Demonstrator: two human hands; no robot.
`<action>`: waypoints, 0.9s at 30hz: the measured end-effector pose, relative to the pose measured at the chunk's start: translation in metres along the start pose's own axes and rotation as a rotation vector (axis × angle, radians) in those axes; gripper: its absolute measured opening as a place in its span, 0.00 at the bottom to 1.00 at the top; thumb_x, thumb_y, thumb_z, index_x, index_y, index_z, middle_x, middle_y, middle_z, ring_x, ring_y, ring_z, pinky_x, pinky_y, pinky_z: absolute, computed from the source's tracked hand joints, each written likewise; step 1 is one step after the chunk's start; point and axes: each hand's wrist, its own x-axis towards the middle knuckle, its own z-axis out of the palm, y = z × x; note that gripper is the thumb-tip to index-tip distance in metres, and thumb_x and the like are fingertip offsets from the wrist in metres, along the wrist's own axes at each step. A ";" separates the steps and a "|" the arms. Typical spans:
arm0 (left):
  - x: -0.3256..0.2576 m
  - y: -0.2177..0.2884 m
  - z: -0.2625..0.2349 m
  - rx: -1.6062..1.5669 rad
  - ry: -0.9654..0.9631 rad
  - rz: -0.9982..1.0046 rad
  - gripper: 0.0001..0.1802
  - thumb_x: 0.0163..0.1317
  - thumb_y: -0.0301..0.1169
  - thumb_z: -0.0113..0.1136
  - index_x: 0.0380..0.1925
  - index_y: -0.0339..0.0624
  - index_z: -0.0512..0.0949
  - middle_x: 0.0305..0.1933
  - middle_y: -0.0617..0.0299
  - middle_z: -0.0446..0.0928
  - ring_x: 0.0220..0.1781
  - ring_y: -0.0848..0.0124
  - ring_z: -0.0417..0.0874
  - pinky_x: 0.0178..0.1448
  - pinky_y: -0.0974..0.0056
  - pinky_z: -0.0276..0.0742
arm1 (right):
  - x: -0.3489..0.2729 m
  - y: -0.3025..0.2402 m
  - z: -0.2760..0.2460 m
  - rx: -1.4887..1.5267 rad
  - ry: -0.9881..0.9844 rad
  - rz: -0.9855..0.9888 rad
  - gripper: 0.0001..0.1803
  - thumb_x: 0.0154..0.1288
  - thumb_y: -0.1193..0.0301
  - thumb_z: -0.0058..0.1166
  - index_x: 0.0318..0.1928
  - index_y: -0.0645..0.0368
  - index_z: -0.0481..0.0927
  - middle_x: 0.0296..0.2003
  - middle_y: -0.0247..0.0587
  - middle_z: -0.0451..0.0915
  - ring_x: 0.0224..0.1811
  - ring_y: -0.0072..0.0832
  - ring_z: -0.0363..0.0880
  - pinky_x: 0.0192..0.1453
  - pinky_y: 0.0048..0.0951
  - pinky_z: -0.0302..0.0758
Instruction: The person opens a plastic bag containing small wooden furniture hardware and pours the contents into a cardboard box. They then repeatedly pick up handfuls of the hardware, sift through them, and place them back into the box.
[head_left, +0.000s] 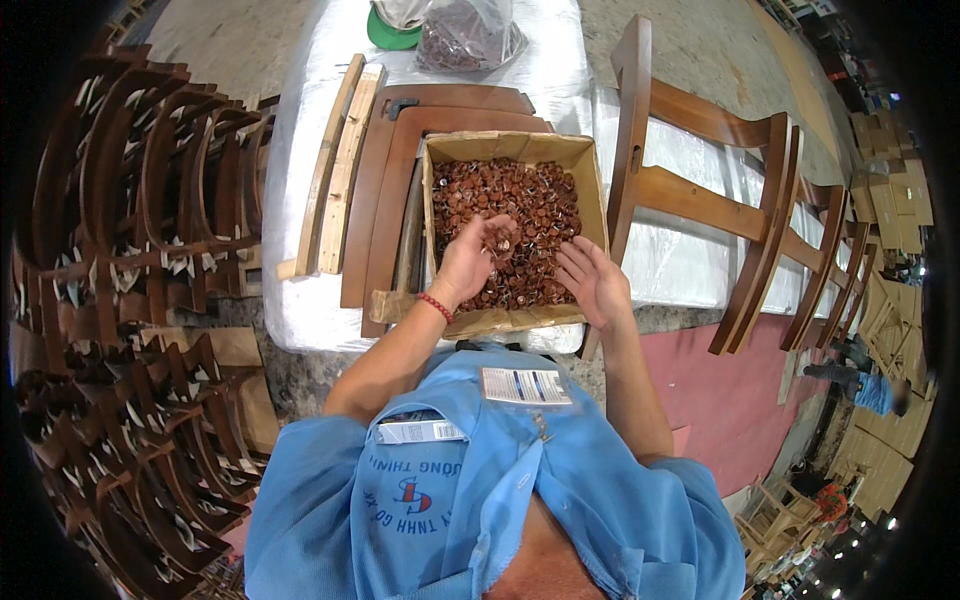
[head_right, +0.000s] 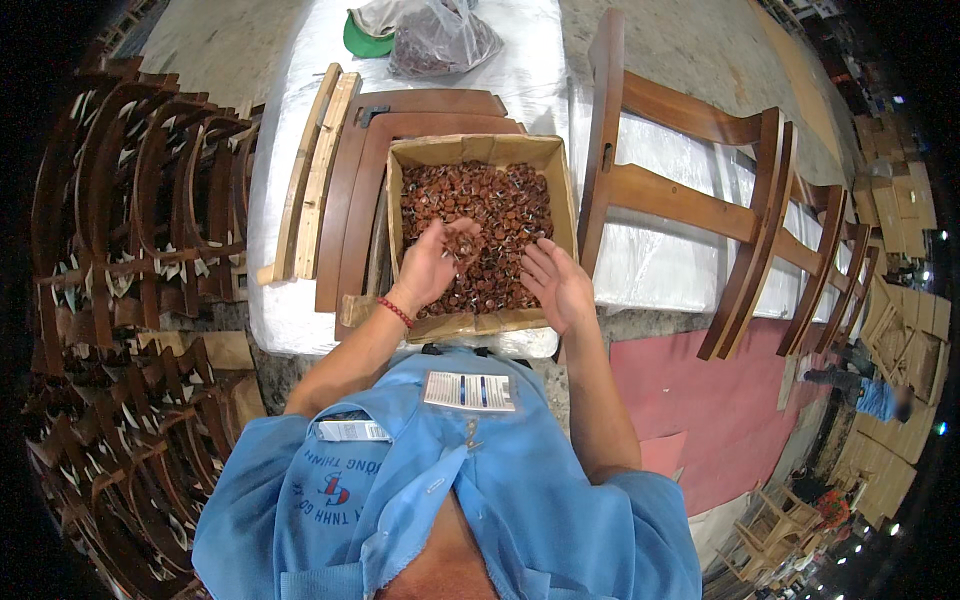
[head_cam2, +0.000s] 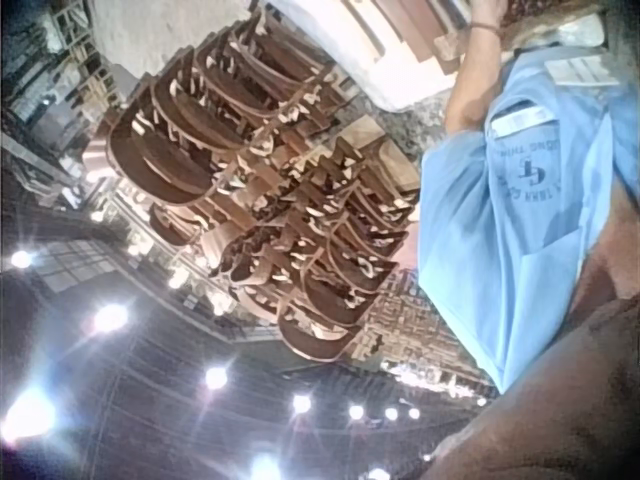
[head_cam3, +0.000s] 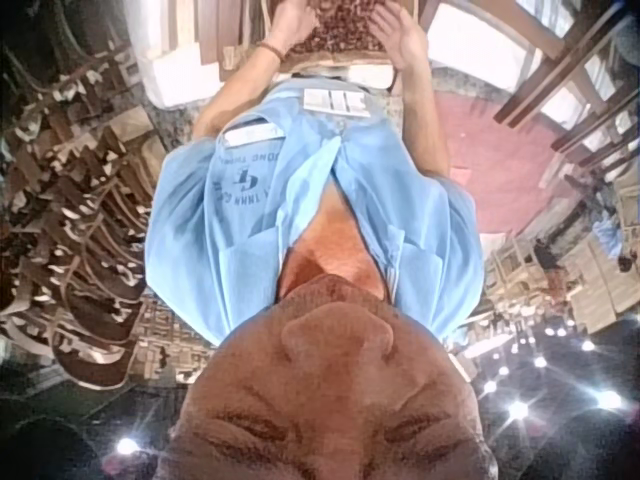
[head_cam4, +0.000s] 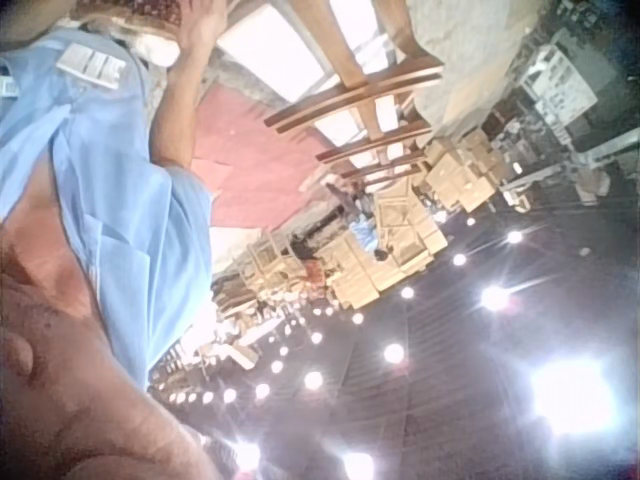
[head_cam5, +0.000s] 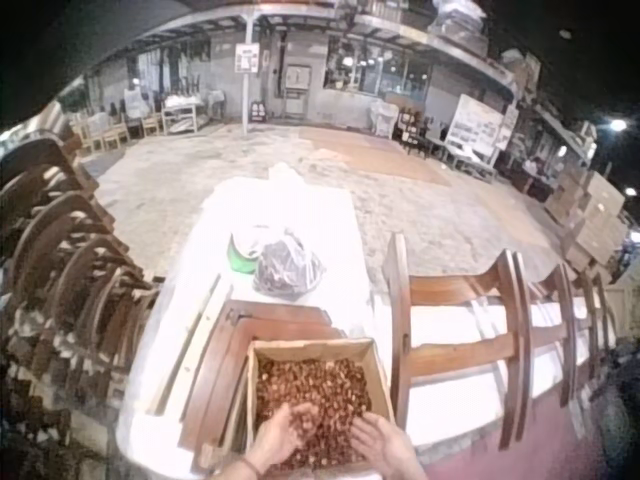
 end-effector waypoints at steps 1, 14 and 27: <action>0.003 0.003 -0.002 0.555 -0.050 0.098 0.24 0.71 0.45 0.40 0.52 0.37 0.73 0.55 0.53 0.73 0.62 0.54 0.69 0.65 0.49 0.62 | 0.001 0.001 -0.003 -0.043 0.028 -0.009 0.30 0.74 0.60 0.37 0.67 0.67 0.54 0.66 0.57 0.60 0.69 0.46 0.59 0.70 0.44 0.60; 0.041 -0.033 0.013 1.890 0.207 0.498 0.38 0.61 0.50 0.55 0.66 0.45 0.59 0.72 0.47 0.51 0.73 0.44 0.48 0.69 0.35 0.43 | 0.002 0.036 -0.028 -0.238 0.215 -0.234 0.19 0.71 0.68 0.46 0.57 0.66 0.70 0.51 0.49 0.77 0.52 0.34 0.78 0.49 0.32 0.78; 0.001 -0.042 -0.004 2.065 -0.324 0.527 0.39 0.58 0.55 0.56 0.67 0.53 0.61 0.74 0.51 0.51 0.75 0.49 0.46 0.72 0.35 0.40 | -0.005 0.045 -0.015 -0.608 0.184 -0.437 0.14 0.72 0.71 0.44 0.51 0.67 0.74 0.44 0.44 0.80 0.42 0.26 0.80 0.42 0.24 0.77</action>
